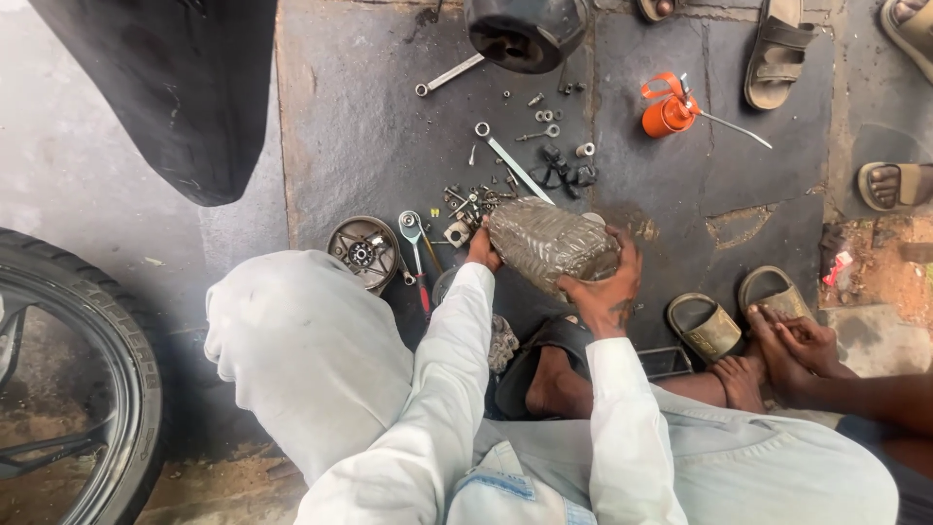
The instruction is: Inspecting and cleaning internal engine components and clutch parts of a motorcycle.
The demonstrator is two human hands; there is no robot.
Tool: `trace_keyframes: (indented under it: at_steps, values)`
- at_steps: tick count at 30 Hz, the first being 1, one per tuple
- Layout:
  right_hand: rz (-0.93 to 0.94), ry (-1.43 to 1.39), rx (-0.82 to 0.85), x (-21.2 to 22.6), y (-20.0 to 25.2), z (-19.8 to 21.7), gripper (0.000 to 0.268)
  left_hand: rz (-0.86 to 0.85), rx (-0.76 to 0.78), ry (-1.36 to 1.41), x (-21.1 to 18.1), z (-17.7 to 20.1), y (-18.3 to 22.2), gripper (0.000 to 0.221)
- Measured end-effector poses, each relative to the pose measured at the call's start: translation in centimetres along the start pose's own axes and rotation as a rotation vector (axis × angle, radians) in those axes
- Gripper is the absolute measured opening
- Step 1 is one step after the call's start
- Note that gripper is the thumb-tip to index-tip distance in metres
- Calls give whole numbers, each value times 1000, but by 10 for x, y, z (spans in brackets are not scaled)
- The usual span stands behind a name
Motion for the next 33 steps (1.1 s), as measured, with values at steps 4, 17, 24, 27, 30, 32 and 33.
trace_keyframes:
  at_steps: [4, 17, 24, 27, 30, 32, 33]
  values:
    - [-24, 18, -5, -8, 2, 0, 96, -31, -89, 17, 6, -17, 19, 56]
    - [-283, -519, -20, -76, -10, -12, 92, -76, 69, -9, 8, -38, 54, 60]
    - [-464, -623, -130, -92, -8, -13, 89, -80, 51, 17, 8, -65, 86, 88]
    - [-502, -691, -161, -97, -8, -15, 89, -53, 44, -19, 6, -61, 80, 99]
    - [-501, -739, -168, -97, -8, -14, 88, -64, -42, -98, 6, -61, 83, 99]
    - [-501, -726, -166, -97, -9, -15, 87, -83, -74, -119, 6, -65, 91, 98]
    - [-501, -711, -166, -98, -9, -14, 87, -99, -107, -139, 7, -66, 95, 97]
Point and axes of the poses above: each hand's wrist, its own y-axis away from the middle knuckle, its own z-axis out of the back of the hand, x = y × z, the point moved 1 cm from there along -y, towards the middle knuckle, and after that the axes turned 7 degrees about y, right-handed, at the moved point
